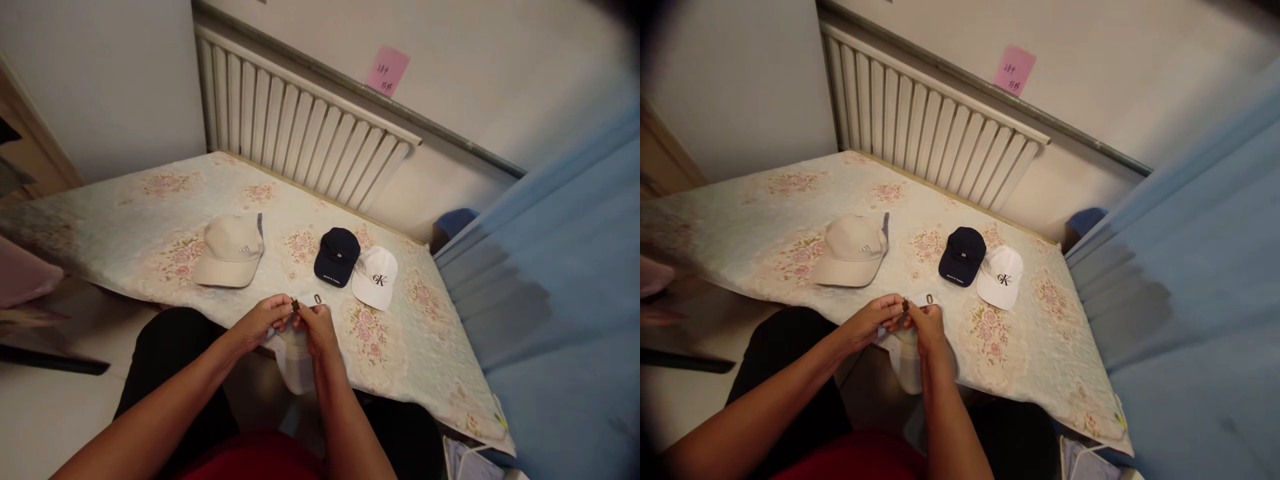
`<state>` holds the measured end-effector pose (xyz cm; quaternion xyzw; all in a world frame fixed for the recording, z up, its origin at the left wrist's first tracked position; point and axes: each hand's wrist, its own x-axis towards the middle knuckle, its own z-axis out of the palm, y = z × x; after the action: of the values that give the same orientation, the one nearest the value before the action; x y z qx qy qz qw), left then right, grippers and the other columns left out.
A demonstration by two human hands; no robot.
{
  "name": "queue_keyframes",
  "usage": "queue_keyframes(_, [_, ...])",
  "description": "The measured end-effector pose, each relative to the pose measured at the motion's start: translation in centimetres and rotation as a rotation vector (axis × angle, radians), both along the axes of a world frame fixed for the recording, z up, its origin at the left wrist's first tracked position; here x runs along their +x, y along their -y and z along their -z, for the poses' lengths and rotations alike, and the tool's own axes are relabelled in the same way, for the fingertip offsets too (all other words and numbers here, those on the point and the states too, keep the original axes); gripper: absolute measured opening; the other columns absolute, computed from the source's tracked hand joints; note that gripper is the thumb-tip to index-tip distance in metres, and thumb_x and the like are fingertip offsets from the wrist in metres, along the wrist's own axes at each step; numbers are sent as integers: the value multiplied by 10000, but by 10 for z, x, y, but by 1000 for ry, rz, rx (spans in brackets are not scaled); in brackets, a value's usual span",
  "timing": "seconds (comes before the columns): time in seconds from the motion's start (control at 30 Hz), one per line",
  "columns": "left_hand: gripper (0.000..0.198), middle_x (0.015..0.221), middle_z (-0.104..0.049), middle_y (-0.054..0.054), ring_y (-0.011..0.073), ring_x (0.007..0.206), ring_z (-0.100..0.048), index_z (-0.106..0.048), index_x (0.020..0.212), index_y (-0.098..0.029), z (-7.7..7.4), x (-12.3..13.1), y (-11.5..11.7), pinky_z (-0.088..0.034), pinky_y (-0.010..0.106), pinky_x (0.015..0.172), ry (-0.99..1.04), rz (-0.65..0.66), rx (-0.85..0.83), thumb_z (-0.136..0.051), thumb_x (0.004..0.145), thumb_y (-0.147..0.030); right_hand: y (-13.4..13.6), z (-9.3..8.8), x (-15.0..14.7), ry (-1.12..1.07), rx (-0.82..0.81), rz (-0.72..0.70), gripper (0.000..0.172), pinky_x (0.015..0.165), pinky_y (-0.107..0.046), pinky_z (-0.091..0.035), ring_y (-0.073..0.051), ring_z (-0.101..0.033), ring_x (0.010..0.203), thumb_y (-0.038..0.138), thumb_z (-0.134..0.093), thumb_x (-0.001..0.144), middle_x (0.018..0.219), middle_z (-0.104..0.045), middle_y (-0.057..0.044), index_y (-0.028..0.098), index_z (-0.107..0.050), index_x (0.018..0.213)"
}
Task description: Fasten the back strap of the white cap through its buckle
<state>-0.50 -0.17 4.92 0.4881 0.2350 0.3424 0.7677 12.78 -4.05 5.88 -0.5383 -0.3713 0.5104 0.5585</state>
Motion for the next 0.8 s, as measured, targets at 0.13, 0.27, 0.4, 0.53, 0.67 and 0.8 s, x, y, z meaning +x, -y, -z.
queue_keyframes(0.13, [253,535,-485,-44,68,476,-331,-529,737,-162,-2,1,0,-232,226,506,-15,1,-8,-614,784,-396,-1,1,0,13,-31,-1,342,478,-240,-372,-106,-467,437,466,-648,655,448,-534,4,161,-568,523])
queue_keyframes(0.27, [244,519,-474,-51,67,475,-334,-526,739,-160,-3,1,0,-235,224,507,-13,4,-7,-606,792,-385,-2,-1,0,76,-41,22,336,479,-235,-385,-105,-472,436,457,-638,663,443,-539,0,162,-567,519])
queue_keyframes(0.4, [229,513,-464,-56,65,475,-330,-525,733,-159,-3,0,0,-237,223,507,-34,3,-7,-585,804,-368,-2,-4,-2,146,-63,91,308,455,-229,-376,-101,-459,407,405,-642,657,402,-521,11,168,-555,480])
queue_keyframes(0.53, [203,543,-497,-42,72,490,-362,-545,718,-158,-5,1,0,-253,223,518,-98,-31,18,-571,789,-346,-2,-7,-3,197,-68,130,267,449,-225,-380,-105,-479,402,352,-638,655,402,-546,5,165,-570,478])
queue_keyframes(0.67, [173,612,-566,-14,88,525,-407,-564,690,-160,-13,1,2,-275,226,539,-187,-54,55,-574,759,-318,0,-8,-3,241,-69,154,227,452,-224,-387,-108,-494,402,310,-633,650,413,-568,2,160,-586,487])
queue_keyframes(0.8, [154,607,-563,-14,94,538,-413,-604,709,-153,-20,0,4,-277,228,547,-217,-63,41,-579,742,-301,-1,-5,-1,273,-60,157,198,458,-222,-393,-116,-521,422,293,-616,655,440,-592,-2,157,-601,511])
